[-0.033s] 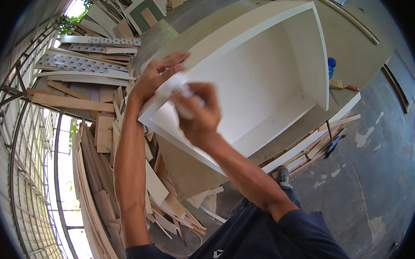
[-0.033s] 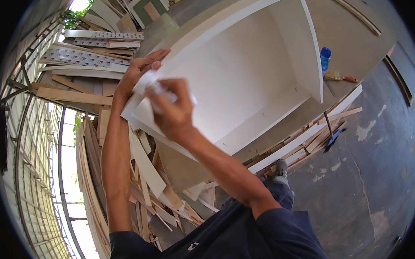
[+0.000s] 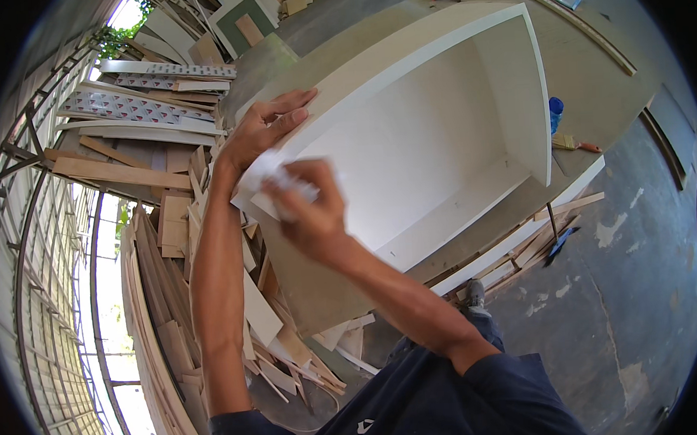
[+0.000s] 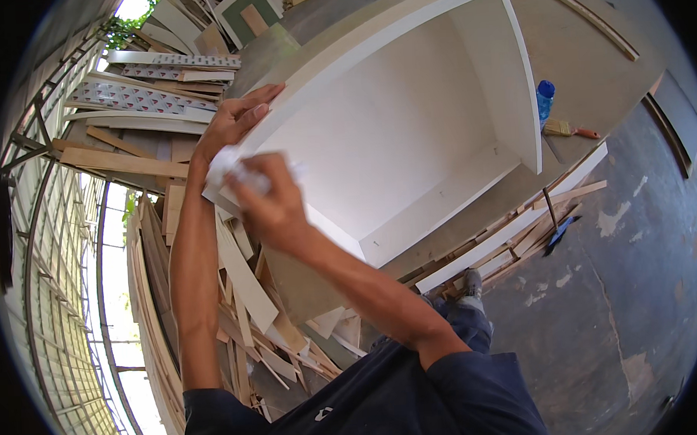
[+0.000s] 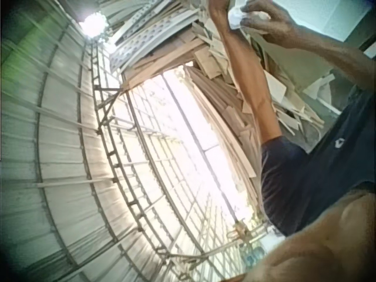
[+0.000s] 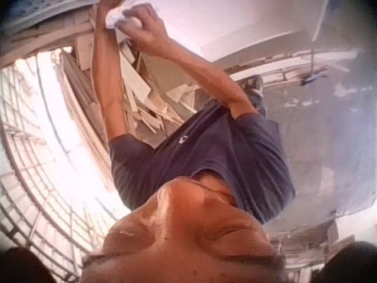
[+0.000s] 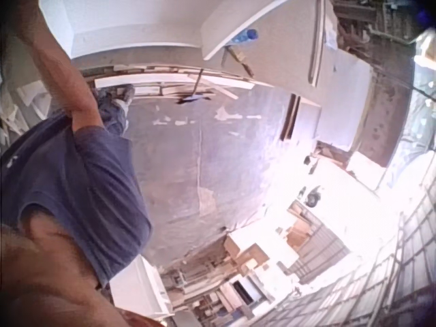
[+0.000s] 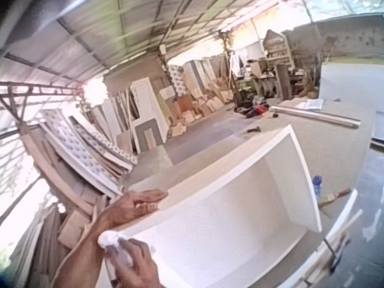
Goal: The person cleans the interior and exterior surfaces of a small white wooden cabinet using a cloth dampened with liquid from a bottle.
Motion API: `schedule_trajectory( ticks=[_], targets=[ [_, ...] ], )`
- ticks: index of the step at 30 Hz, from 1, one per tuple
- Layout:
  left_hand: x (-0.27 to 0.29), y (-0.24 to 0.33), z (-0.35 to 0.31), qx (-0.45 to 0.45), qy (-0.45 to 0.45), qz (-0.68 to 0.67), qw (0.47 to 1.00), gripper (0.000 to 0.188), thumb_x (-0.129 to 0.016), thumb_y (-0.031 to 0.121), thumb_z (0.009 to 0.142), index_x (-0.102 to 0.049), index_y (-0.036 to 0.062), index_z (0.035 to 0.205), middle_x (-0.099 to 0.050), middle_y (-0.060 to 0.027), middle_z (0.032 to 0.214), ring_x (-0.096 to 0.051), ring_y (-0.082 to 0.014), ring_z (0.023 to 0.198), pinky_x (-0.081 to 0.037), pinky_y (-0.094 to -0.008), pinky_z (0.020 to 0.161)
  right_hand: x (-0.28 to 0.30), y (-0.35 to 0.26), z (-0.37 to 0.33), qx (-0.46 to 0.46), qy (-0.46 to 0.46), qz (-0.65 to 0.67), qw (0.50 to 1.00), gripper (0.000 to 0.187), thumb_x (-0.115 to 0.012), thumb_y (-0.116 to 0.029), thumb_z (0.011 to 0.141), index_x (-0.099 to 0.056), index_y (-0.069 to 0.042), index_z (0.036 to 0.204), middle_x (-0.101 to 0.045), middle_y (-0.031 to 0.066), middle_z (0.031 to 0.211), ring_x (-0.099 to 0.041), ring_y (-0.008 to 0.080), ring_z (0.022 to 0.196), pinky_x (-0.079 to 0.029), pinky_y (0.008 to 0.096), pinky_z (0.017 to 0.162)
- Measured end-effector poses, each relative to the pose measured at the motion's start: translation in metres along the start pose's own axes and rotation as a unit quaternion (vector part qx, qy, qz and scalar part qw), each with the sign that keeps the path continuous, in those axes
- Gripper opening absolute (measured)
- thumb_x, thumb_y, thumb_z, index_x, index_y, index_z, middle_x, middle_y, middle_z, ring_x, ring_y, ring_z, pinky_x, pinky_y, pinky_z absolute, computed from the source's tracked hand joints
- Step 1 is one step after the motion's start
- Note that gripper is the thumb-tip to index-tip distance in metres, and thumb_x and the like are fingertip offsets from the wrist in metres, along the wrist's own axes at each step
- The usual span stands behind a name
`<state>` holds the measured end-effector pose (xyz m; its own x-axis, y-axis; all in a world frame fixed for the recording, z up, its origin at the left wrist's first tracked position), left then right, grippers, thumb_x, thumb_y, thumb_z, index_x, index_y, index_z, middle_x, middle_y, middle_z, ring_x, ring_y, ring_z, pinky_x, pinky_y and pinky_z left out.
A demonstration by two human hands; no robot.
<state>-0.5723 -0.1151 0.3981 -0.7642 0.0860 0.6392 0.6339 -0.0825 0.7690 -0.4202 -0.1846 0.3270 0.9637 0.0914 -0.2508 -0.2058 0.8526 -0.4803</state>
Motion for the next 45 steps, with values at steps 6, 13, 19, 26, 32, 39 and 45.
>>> schedule_trajectory(
  ticks=[6,13,19,26,32,39,45],
  targets=[
    [0.001,-0.009,0.002,0.016,0.013,-0.03,0.999,0.065,-0.073,0.046,0.094,-0.062,0.0008,0.138,-0.051,-0.0205,0.152,-0.046,-0.0264,0.141,-0.034,-0.0374,0.117,0.011,0.01,0.012,-0.054,0.038,-0.035,0.997,0.045,-0.084,0.007,0.06,-0.075,-0.007,0.102,-0.063,0.0164,0.106,-0.067,0.0302,0.086,-0.057,0.0384,0.069],
    [0.0,-0.005,0.003,0.005,0.027,-0.01,1.0,0.063,-0.073,0.046,0.093,-0.065,0.0012,0.136,-0.054,-0.0232,0.149,-0.042,-0.0288,0.146,-0.034,-0.0395,0.118,-0.01,-0.013,0.004,-0.018,-0.028,0.008,0.999,0.039,-0.086,0.005,0.061,-0.07,-0.005,0.095,-0.063,0.0168,0.105,-0.065,0.0286,0.082,-0.054,0.037,0.064],
    [-0.001,-0.007,0.0,-0.006,0.022,0.019,1.0,0.053,-0.066,0.037,0.1,-0.063,-0.0023,0.137,-0.054,-0.0182,0.151,-0.047,-0.0242,0.142,-0.035,-0.0345,0.117,-0.005,-0.011,0.011,-0.038,-0.023,-0.007,0.999,0.034,-0.086,0.004,0.062,-0.068,-0.005,0.089,-0.061,0.0142,0.1,-0.065,0.0291,0.083,-0.055,0.0369,0.065],
    [0.0,-0.007,0.005,-0.019,0.008,0.019,1.0,0.053,-0.066,0.035,0.101,-0.063,-0.005,0.135,-0.054,-0.0183,0.151,-0.046,-0.0237,0.142,-0.034,-0.0344,0.118,0.003,0.0,0.013,-0.085,0.048,-0.017,0.995,0.033,-0.085,0.004,0.064,-0.069,-0.006,0.091,-0.061,0.0142,0.1,-0.065,0.0277,0.081,-0.056,0.0372,0.065],
    [-0.006,0.0,0.002,-0.002,0.014,-0.019,1.0,0.052,-0.067,0.034,0.1,-0.063,-0.0043,0.135,-0.055,-0.0168,0.15,-0.046,-0.0226,0.141,-0.035,-0.0332,0.117,-0.002,-0.009,0.007,-0.045,-0.012,0.007,0.999,0.034,-0.085,0.004,0.064,-0.07,-0.007,0.092,-0.062,0.0146,0.103,-0.067,0.028,0.084,-0.056,0.0361,0.065],
    [-0.007,-0.004,0.005,-0.011,0.026,0.026,0.999,0.056,-0.068,0.041,0.099,-0.064,-0.0014,0.136,-0.056,-0.0165,0.149,-0.053,-0.0233,0.135,-0.04,-0.0331,0.113,-0.012,-0.036,-0.011,0.032,-0.142,0.003,0.989,0.07,-0.084,0.003,0.054,-0.069,-0.008,0.122,-0.064,0.0108,0.105,-0.059,0.0308,0.087,-0.054,0.0392,0.067],
    [-0.006,0.0,0.007,-0.017,0.04,0.007,0.999,0.054,-0.072,0.051,0.093,-0.076,0.001,0.113,-0.06,-0.0166,0.144,-0.051,-0.0266,0.138,-0.038,-0.0374,0.115,0.064,-0.009,-0.134,0.058,-0.225,-0.055,0.971,0.076,-0.085,-0.002,0.045,-0.071,-0.003,0.119,-0.064,0.0148,0.113,-0.062,0.0326,0.09,-0.056,0.042,0.071]
  ],
)
Point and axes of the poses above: each hand's wrist, its own z-axis towards the middle knuckle, its own x-axis out of the back of the hand, y = z × x, the point moved 4 cm from there along z, towards the middle knuckle
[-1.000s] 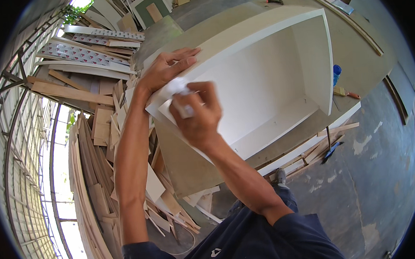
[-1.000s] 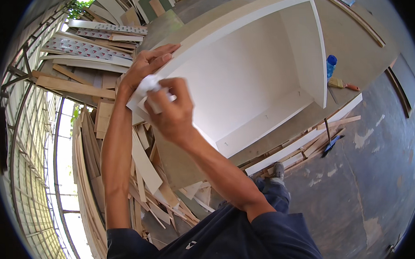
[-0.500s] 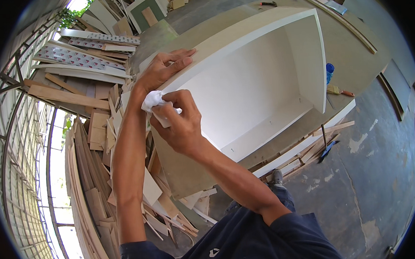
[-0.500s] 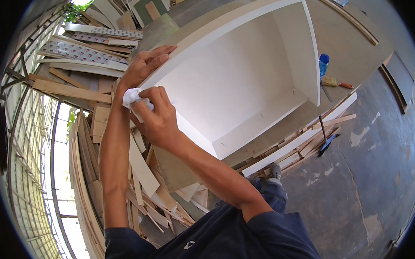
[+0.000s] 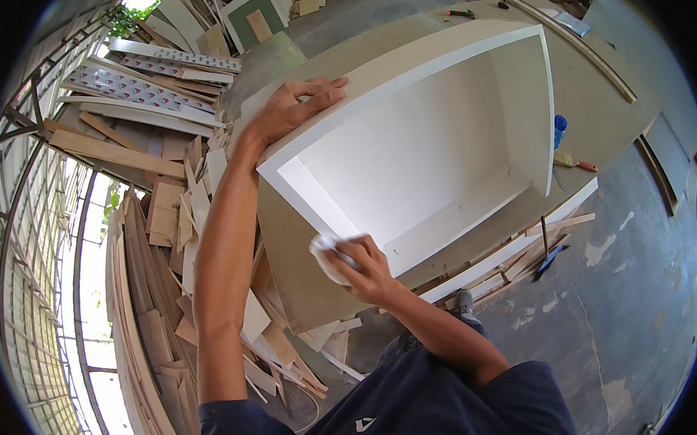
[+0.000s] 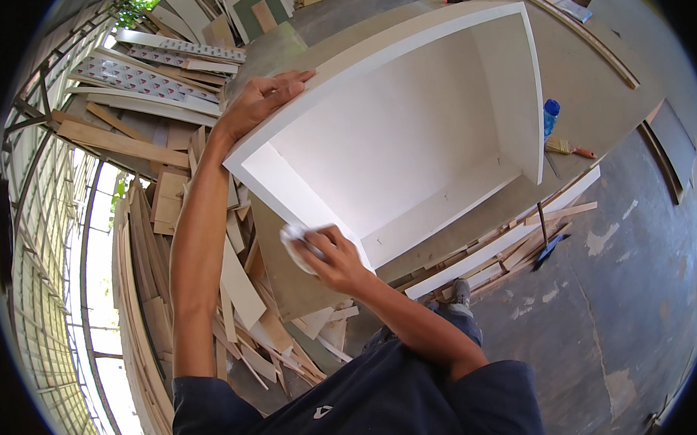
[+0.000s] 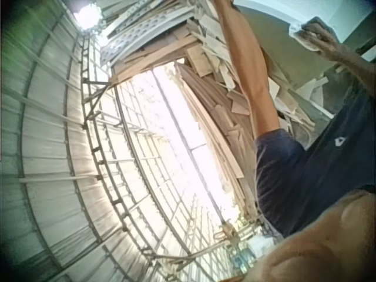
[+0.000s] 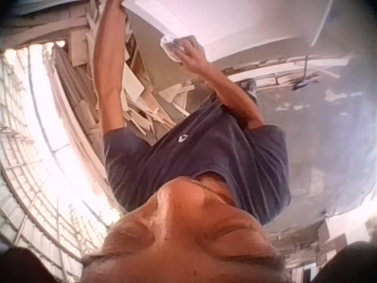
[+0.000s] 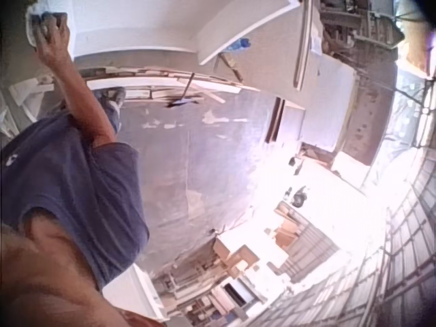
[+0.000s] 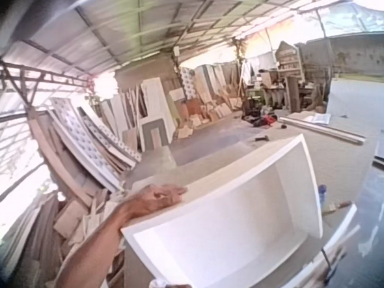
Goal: The person cleans the interior and exterior surfaces of a small white wooden cabinet using a cloth dampened with liquid from a bottle.
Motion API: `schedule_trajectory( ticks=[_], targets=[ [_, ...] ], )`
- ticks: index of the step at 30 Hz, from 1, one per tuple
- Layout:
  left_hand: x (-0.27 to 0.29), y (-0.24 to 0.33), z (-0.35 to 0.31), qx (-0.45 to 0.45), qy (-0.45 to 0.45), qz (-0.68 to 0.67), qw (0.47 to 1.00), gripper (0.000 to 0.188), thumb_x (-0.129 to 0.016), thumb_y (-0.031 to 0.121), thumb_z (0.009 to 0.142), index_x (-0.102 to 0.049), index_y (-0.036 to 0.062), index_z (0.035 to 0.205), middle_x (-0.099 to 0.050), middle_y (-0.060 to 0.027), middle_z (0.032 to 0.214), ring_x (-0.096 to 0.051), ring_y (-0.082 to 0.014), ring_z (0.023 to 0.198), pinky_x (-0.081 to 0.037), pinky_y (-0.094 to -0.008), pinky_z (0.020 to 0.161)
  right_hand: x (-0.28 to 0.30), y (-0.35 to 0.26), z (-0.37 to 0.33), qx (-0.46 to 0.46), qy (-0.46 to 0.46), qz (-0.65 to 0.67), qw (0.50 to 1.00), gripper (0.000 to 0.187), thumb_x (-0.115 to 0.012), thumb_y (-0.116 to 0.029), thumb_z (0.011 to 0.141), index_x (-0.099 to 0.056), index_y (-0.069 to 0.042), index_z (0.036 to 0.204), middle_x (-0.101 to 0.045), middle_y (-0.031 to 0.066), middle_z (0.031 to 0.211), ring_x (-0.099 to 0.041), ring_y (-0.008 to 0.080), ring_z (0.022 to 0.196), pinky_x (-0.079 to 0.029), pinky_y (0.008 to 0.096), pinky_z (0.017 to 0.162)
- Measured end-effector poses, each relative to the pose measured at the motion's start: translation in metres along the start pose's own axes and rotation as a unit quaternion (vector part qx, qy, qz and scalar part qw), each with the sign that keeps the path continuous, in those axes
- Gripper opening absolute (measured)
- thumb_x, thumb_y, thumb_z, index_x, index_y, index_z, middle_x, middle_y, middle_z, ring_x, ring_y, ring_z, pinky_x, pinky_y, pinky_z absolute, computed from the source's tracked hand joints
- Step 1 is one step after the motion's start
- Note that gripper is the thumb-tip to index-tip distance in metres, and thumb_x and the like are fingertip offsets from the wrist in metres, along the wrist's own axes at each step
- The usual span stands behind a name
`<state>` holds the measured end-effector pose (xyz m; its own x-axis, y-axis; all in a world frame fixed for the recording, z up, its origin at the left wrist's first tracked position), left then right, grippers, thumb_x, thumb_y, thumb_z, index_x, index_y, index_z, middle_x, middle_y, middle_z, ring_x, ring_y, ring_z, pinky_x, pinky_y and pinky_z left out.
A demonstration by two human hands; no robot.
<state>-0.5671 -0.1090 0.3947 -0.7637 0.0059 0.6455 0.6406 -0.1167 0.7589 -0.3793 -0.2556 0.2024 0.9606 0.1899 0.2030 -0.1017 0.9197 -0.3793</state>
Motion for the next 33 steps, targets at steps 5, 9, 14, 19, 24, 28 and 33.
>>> schedule_trajectory(
  ticks=[5,9,14,19,24,28,33],
  targets=[
    [0.0,0.002,-0.008,0.011,0.004,-0.016,1.0,0.053,-0.072,0.05,0.093,-0.077,-0.0006,0.106,-0.061,-0.0172,0.143,-0.051,-0.0246,0.139,-0.037,-0.0362,0.116,0.007,-0.001,0.02,0.02,-0.008,-0.003,1.0,0.075,-0.084,-0.002,0.047,-0.07,-0.001,0.121,-0.063,0.0163,0.113,-0.064,0.0348,0.093,-0.057,0.0435,0.073],
    [-0.012,-0.003,0.0,-0.021,-0.033,0.0,0.999,0.057,-0.066,0.049,0.099,-0.072,-0.0024,0.122,-0.056,-0.0144,0.15,-0.053,-0.0228,0.134,-0.044,-0.0341,0.108,0.005,-0.002,0.155,-0.005,0.015,-0.037,0.999,0.073,-0.076,0.004,0.055,-0.061,0.002,0.126,-0.056,0.0147,0.109,-0.057,0.0329,0.093,-0.053,0.0419,0.065],
    [0.005,-0.007,0.005,0.012,-0.001,-0.005,1.0,0.065,-0.069,0.055,0.094,-0.071,-0.0036,0.123,-0.057,-0.0168,0.148,-0.053,-0.0247,0.136,-0.042,-0.0335,0.111,0.02,0.01,0.042,-0.009,-0.047,-0.058,0.997,0.051,-0.068,0.004,0.069,-0.063,0.007,0.119,-0.06,0.0149,0.11,-0.059,0.0295,0.091,-0.056,0.0386,0.064],
    [0.001,-0.012,0.002,-0.002,0.005,-0.017,1.0,0.067,-0.071,0.058,0.091,-0.072,-0.0011,0.124,-0.062,-0.0183,0.142,-0.055,-0.0262,0.135,-0.044,-0.0342,0.11,0.009,-0.002,0.086,0.066,0.011,-0.066,0.996,0.049,-0.069,0.003,0.067,-0.066,0.005,0.116,-0.06,0.014,0.109,-0.06,0.0296,0.094,-0.056,0.0353,0.063],
    [0.001,-0.014,0.001,0.062,-0.012,-0.034,0.997,0.065,-0.07,0.056,0.093,-0.072,-0.0023,0.124,-0.061,-0.0182,0.142,-0.059,-0.0237,0.129,-0.047,-0.0337,0.105,0.001,-0.014,0.141,0.096,0.027,-0.068,0.993,0.048,-0.068,0.0,0.064,-0.068,0.004,0.112,-0.06,0.0126,0.106,-0.06,0.0291,0.091,-0.055,0.0349,0.064],
    [0.008,-0.02,0.011,0.05,-0.012,-0.019,0.998,0.063,-0.067,0.052,0.097,-0.072,-0.0065,0.119,-0.055,-0.0192,0.149,-0.051,-0.0244,0.138,-0.043,-0.0335,0.11,0.007,-0.007,0.081,0.071,-0.02,-0.102,0.992,0.042,-0.069,-0.001,0.064,-0.07,0.005,0.106,-0.061,0.0128,0.107,-0.061,0.0281,0.089,-0.057,0.0354,0.063],
    [0.005,-0.029,0.009,-0.002,0.03,-0.014,0.999,0.062,-0.075,0.061,0.087,-0.079,0.0019,0.104,-0.075,-0.0073,0.099,-0.066,-0.0154,0.092,-0.052,-0.0306,0.084,-0.007,-0.019,0.163,0.08,-0.03,-0.096,0.992,0.041,-0.068,-0.001,0.065,-0.069,0.008,0.104,-0.062,0.0142,0.108,-0.061,0.0279,0.089,-0.057,0.035,0.063]
  ],
)
Point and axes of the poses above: each hand's wrist, its own z-axis towards the middle knuckle, its own x-axis out of the back of the hand, y = z × x, the point moved 4 cm from there along z, towards the middle knuckle
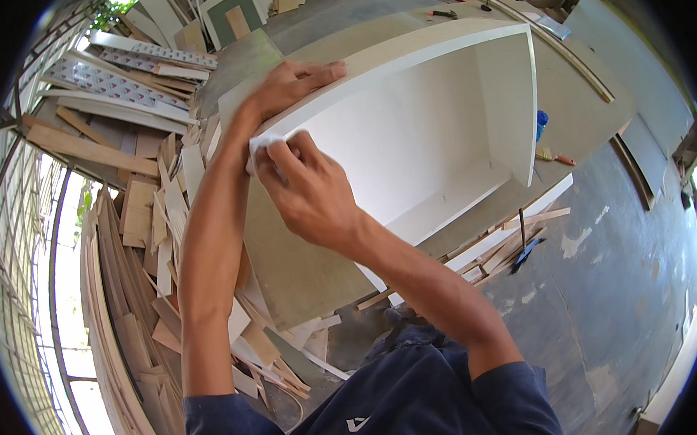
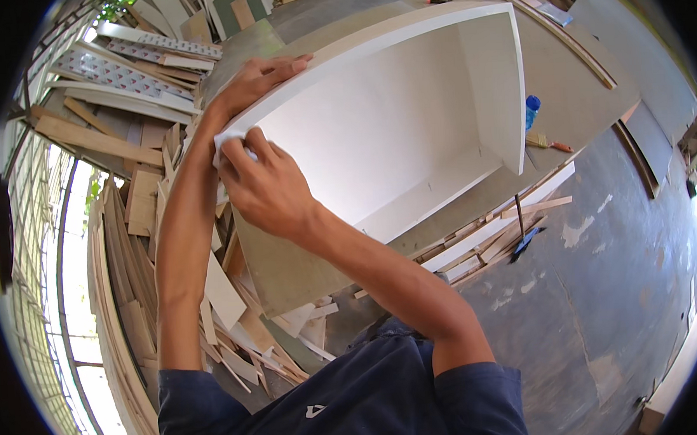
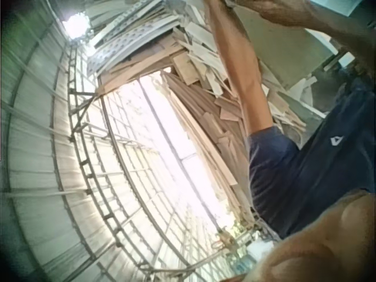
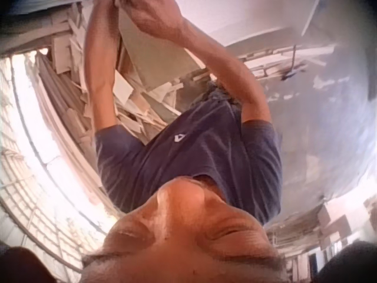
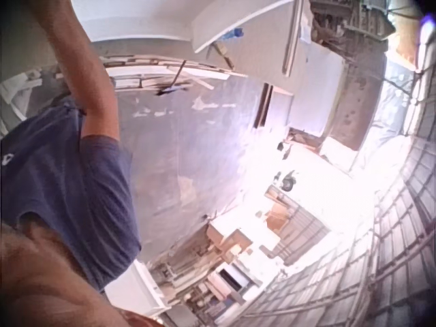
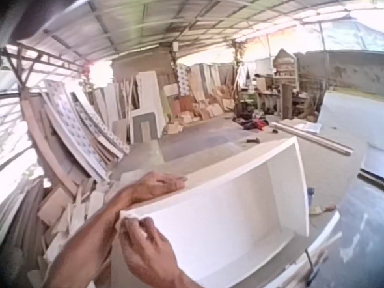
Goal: The person cleans the interior and exterior surfaces of a small white wooden cabinet using a cloth dampened with liquid from a bottle.
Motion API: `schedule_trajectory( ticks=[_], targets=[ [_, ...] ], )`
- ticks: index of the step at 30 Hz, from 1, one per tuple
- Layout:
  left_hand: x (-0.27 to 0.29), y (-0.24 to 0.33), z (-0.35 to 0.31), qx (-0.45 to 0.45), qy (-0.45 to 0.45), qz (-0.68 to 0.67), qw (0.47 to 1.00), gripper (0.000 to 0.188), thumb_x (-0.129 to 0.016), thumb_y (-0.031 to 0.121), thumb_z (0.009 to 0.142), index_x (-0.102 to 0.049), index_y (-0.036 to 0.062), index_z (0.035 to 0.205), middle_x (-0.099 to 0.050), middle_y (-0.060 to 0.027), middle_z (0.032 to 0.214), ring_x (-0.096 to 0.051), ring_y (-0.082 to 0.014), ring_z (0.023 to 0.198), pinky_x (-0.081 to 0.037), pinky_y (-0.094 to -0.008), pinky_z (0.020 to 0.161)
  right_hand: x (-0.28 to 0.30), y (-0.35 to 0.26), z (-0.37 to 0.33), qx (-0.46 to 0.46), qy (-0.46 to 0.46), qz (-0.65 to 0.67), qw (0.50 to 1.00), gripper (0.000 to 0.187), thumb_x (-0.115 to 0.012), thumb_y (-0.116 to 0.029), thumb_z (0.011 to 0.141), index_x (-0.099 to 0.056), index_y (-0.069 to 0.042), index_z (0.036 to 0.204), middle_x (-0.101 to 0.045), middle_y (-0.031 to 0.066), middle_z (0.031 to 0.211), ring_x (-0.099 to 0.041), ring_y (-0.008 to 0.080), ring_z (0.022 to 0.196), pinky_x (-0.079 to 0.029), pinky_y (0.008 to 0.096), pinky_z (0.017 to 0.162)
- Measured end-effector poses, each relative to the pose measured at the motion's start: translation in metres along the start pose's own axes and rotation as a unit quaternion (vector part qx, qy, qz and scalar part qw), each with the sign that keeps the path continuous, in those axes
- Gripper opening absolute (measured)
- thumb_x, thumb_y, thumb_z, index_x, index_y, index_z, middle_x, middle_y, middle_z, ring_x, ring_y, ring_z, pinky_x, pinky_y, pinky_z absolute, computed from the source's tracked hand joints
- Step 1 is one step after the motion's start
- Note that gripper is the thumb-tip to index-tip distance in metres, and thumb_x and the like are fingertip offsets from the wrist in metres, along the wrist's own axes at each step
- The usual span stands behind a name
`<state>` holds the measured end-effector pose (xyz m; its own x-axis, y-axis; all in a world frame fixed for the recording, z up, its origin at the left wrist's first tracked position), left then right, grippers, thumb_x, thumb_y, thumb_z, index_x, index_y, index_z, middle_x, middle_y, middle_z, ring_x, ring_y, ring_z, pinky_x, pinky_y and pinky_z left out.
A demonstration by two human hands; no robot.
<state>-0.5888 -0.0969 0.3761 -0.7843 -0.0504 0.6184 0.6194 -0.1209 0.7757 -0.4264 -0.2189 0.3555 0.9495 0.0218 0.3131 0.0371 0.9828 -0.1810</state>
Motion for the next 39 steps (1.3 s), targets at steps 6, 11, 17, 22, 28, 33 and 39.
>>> schedule_trajectory(
  ticks=[6,11,17,22,28,33,39],
  targets=[
    [-0.001,0.002,0.01,-0.061,0.049,0.02,0.997,0.068,-0.073,0.068,0.085,-0.081,0.0042,0.106,-0.076,-0.0106,0.093,-0.068,-0.0172,0.083,-0.054,-0.0333,0.076,0.006,-0.003,-0.073,0.004,-0.03,-0.031,0.999,0.042,-0.067,-0.001,0.066,-0.067,0.008,0.107,-0.056,0.012,0.106,-0.057,0.0277,0.091,-0.055,0.0334,0.069],
    [-0.001,-0.005,0.004,0.045,0.005,0.034,0.998,0.075,-0.073,0.074,0.08,-0.08,0.0048,0.108,-0.076,-0.0111,0.091,-0.069,-0.018,0.085,-0.055,-0.0333,0.078,-0.002,-0.001,-0.009,-0.006,-0.059,-0.026,0.998,0.043,-0.067,0.002,0.064,-0.068,0.008,0.106,-0.06,0.0127,0.108,-0.06,0.0283,0.088,-0.056,0.033,0.065],
    [-0.001,0.004,0.006,0.001,0.049,0.073,0.996,0.079,-0.071,0.079,0.077,-0.081,0.0038,0.099,-0.075,-0.0109,0.087,-0.069,-0.0199,0.081,-0.054,-0.0351,0.076,0.009,-0.004,-0.106,-0.015,-0.039,-0.008,0.999,0.045,-0.071,0.007,0.061,-0.07,0.007,0.106,-0.064,0.0139,0.109,-0.063,0.0292,0.088,-0.058,0.0333,0.066],
    [-0.001,-0.002,0.009,0.064,0.009,0.064,0.996,0.08,-0.073,0.082,0.072,-0.082,0.0049,0.092,-0.074,-0.0111,0.084,-0.069,-0.0211,0.08,-0.054,-0.0358,0.076,0.038,-0.018,-0.284,-0.03,-0.149,0.005,0.988,0.042,-0.071,0.004,0.065,-0.071,0.006,0.107,-0.063,0.0142,0.109,-0.065,0.0306,0.092,-0.059,0.0344,0.07],
    [-0.005,0.01,0.002,0.058,0.008,0.051,0.997,0.082,-0.075,0.08,0.072,-0.08,0.0012,0.095,-0.073,-0.0111,0.084,-0.069,-0.0207,0.08,-0.054,-0.0363,0.075,0.042,-0.014,-0.258,-0.05,-0.166,0.051,0.983,0.049,-0.071,-0.001,0.068,-0.069,0.002,0.117,-0.063,0.0137,0.115,-0.064,0.0315,0.099,-0.06,0.0361,0.071],
    [-0.008,0.002,0.002,0.062,0.017,0.008,0.998,0.075,-0.078,0.073,0.075,-0.08,0.0018,0.099,-0.073,-0.0091,0.084,-0.069,-0.0179,0.08,-0.054,-0.0341,0.072,0.012,0.012,-0.08,-0.081,-0.109,0.05,0.99,0.068,-0.08,0.006,0.056,-0.065,-0.008,0.121,-0.059,0.0095,0.116,-0.059,0.0332,0.102,-0.059,0.0395,0.072],
    [0.002,0.001,0.011,0.071,0.0,0.037,0.997,0.077,-0.075,0.076,0.075,-0.081,0.0037,0.102,-0.074,-0.0086,0.084,-0.068,-0.0176,0.078,-0.053,-0.0339,0.071,0.017,0.011,-0.204,-0.14,-0.082,0.091,0.983,0.069,-0.078,0.01,0.051,-0.066,-0.005,0.118,-0.063,0.0117,0.12,-0.062,0.0361,0.106,-0.058,0.0428,0.079]
  ],
)
Point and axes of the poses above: each hand's wrist, its own z-axis towards the middle knuckle, its own x-axis out of the back of the hand, y = z × x, the point moved 4 cm from there along z, towards the middle knuckle
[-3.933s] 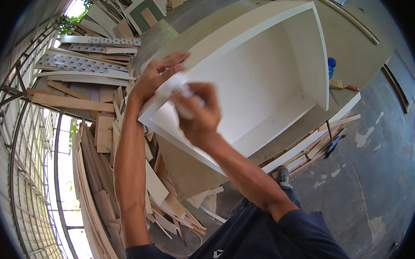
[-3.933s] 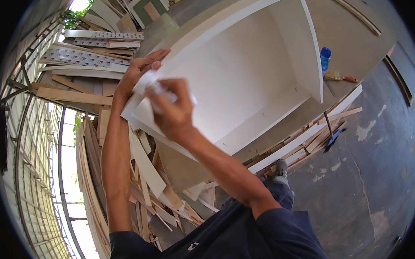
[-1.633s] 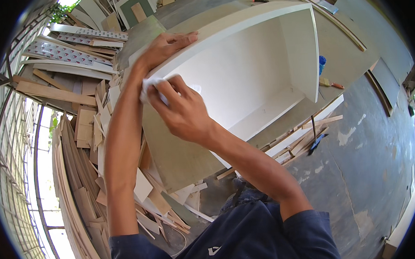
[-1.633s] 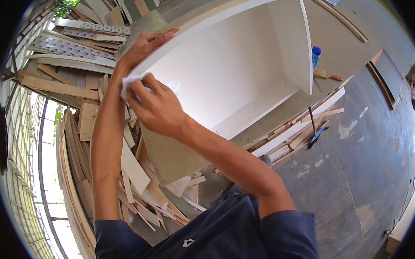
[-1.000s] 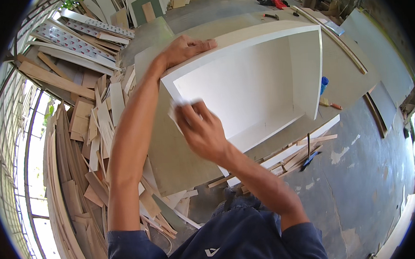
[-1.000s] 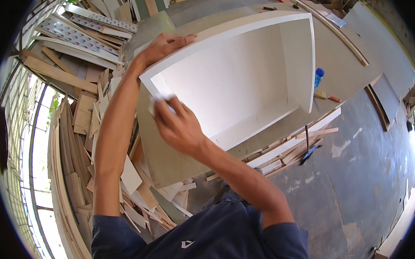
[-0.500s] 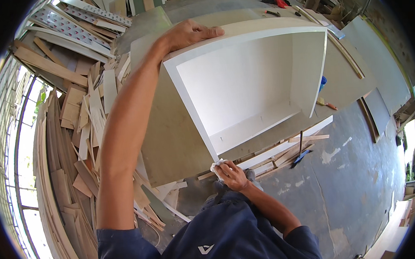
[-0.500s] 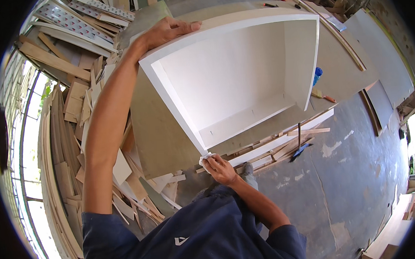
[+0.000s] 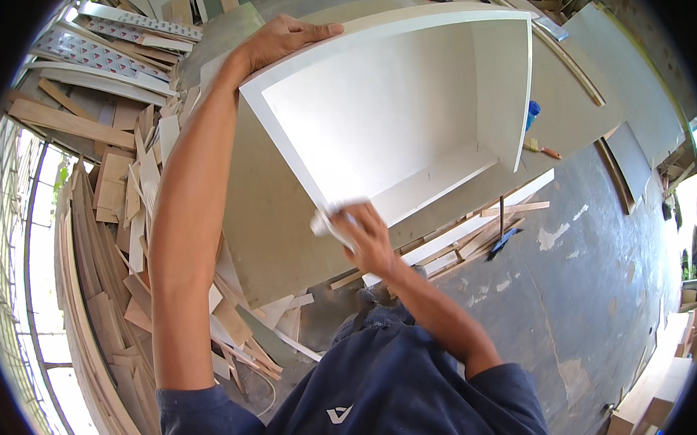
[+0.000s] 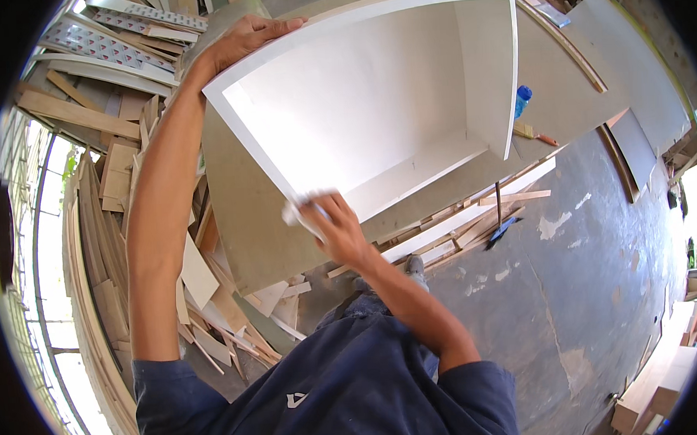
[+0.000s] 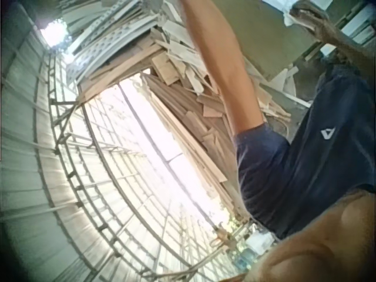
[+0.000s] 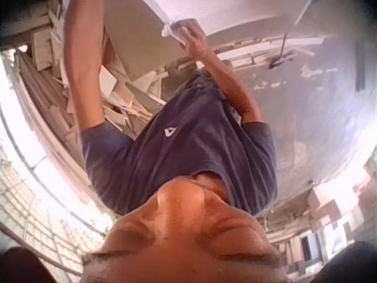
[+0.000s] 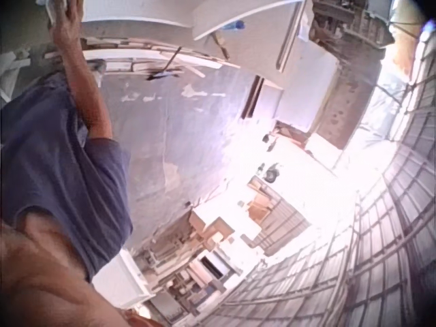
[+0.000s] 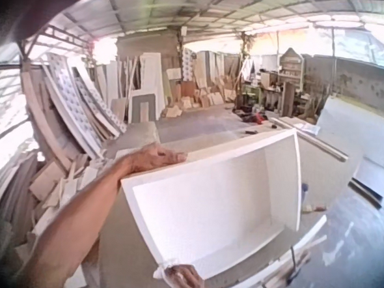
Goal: The person cleans the interior and exterior surfaces of a small white wooden cabinet using a cloth dampened with liquid from a bottle.
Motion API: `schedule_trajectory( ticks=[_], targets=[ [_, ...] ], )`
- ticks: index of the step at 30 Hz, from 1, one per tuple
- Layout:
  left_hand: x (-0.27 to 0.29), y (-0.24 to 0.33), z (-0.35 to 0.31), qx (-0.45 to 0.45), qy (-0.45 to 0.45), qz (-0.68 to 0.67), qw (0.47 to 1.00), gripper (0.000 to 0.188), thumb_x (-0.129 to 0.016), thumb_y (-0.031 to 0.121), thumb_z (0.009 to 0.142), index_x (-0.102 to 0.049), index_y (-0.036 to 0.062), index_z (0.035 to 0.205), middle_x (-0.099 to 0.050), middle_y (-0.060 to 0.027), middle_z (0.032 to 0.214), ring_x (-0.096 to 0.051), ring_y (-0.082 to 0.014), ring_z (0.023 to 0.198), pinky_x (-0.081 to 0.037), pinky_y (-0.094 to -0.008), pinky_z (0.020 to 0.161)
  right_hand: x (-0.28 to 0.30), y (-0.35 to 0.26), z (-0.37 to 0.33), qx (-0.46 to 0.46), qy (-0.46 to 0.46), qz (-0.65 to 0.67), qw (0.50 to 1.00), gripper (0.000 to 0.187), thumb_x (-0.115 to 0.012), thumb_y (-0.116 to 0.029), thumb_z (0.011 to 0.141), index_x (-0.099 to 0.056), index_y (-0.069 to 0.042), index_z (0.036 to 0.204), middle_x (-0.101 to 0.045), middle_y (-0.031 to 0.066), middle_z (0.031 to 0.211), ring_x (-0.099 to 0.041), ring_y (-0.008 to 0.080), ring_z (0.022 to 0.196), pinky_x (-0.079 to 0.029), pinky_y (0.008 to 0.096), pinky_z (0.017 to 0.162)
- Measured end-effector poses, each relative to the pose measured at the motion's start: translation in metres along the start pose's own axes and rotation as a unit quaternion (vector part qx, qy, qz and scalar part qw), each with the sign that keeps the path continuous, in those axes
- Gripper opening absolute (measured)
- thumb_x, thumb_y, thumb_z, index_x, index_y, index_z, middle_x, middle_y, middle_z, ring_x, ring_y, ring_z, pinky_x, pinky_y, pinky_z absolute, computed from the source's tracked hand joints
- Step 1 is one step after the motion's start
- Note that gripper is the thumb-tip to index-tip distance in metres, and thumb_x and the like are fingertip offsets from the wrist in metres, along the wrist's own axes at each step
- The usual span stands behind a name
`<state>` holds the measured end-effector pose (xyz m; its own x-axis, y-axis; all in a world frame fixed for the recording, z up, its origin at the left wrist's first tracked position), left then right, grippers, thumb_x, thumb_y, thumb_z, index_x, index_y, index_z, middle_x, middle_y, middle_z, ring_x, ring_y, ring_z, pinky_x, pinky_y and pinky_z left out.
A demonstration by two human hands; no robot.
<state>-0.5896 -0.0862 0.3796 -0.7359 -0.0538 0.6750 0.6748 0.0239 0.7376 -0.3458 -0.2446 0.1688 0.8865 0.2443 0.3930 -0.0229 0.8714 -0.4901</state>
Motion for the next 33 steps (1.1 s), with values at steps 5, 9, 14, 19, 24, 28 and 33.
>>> schedule_trajectory(
  ticks=[5,9,14,19,24,28,33],
  targets=[
    [0.002,-0.005,-0.004,-0.064,0.059,0.007,0.996,0.078,-0.075,0.077,0.074,-0.08,0.0023,0.098,-0.071,-0.0092,0.077,-0.067,-0.0173,0.074,-0.052,-0.0348,0.067,-0.009,0.012,-0.083,-0.091,-0.011,0.059,0.994,0.057,-0.079,0.012,0.059,-0.067,0.0,0.113,-0.066,0.0164,0.111,-0.064,0.0379,0.098,-0.055,0.0451,0.081],
    [-0.004,0.0,-0.009,-0.012,0.008,-0.019,1.0,0.072,-0.075,0.072,0.079,-0.079,0.0017,0.092,-0.07,-0.0062,0.076,-0.067,-0.0136,0.068,-0.052,-0.0307,0.063,-0.001,-0.003,0.038,-0.086,0.089,0.127,0.984,0.038,-0.08,0.007,0.076,-0.066,0.002,0.111,-0.067,0.0168,0.105,-0.066,0.034,0.091,-0.054,0.0379,0.077],
    [-0.002,-0.013,-0.001,0.003,-0.002,-0.038,0.999,0.069,-0.074,0.071,0.081,-0.079,0.0019,0.088,-0.069,-0.0056,0.073,-0.066,-0.0124,0.066,-0.051,-0.0294,0.06,-0.001,0.004,0.041,-0.14,0.038,0.143,0.979,0.034,-0.077,0.006,0.077,-0.064,0.001,0.107,-0.065,0.0171,0.104,-0.065,0.0364,0.092,-0.053,0.0395,0.078],
    [0.009,-0.007,-0.011,-0.041,0.029,-0.015,0.999,0.069,-0.073,0.072,0.082,-0.078,0.0026,0.086,-0.068,-0.0061,0.07,-0.065,-0.0135,0.06,-0.051,-0.031,0.057,-0.02,0.024,-0.112,-0.162,-0.049,0.112,0.979,0.04,-0.075,0.008,0.076,-0.061,0.001,0.113,-0.063,0.0187,0.106,-0.063,0.0388,0.098,-0.052,0.0423,0.083],
    [0.006,-0.009,-0.006,-0.017,-0.004,-0.005,1.0,0.063,-0.071,0.066,0.087,-0.076,0.0064,0.108,-0.071,-0.0056,0.081,-0.067,-0.0119,0.069,-0.054,-0.0297,0.063,-0.01,0.006,-0.023,-0.111,-0.011,0.11,0.988,0.037,-0.075,0.006,0.078,-0.059,0.0,0.111,-0.061,0.0181,0.105,-0.061,0.0387,0.096,-0.051,0.0437,0.081],
    [-0.013,0.025,-0.015,0.011,0.022,-0.027,0.999,0.046,-0.073,0.047,0.093,-0.079,0.0015,0.099,-0.077,-0.0108,0.089,-0.073,-0.02,0.084,-0.058,-0.0363,0.076,0.006,-0.006,0.078,-0.072,0.056,0.12,0.989,0.038,-0.076,0.004,0.079,-0.056,0.0,0.111,-0.059,0.0177,0.105,-0.059,0.0386,0.095,-0.05,0.0445,0.079],
    [0.005,0.0,-0.01,0.017,-0.014,0.034,0.999,0.068,-0.071,0.065,0.088,-0.075,0.0065,0.121,-0.074,-0.0048,0.092,-0.068,-0.0112,0.082,-0.056,-0.03,0.072,-0.017,0.014,-0.044,-0.167,-0.057,0.112,0.978,0.041,-0.076,0.002,0.079,-0.052,-0.001,0.113,-0.058,0.0177,0.108,-0.06,0.04,0.101,-0.051,0.0442,0.081]
  ],
)
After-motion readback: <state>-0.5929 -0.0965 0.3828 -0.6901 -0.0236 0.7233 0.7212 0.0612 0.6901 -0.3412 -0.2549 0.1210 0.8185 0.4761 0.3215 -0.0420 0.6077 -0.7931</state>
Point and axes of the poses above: each hand's wrist, its own z-axis towards the middle knuckle, its own x-axis out of the back of the hand, y = z × x, the point moved 4 cm from there along z, towards the middle knuckle
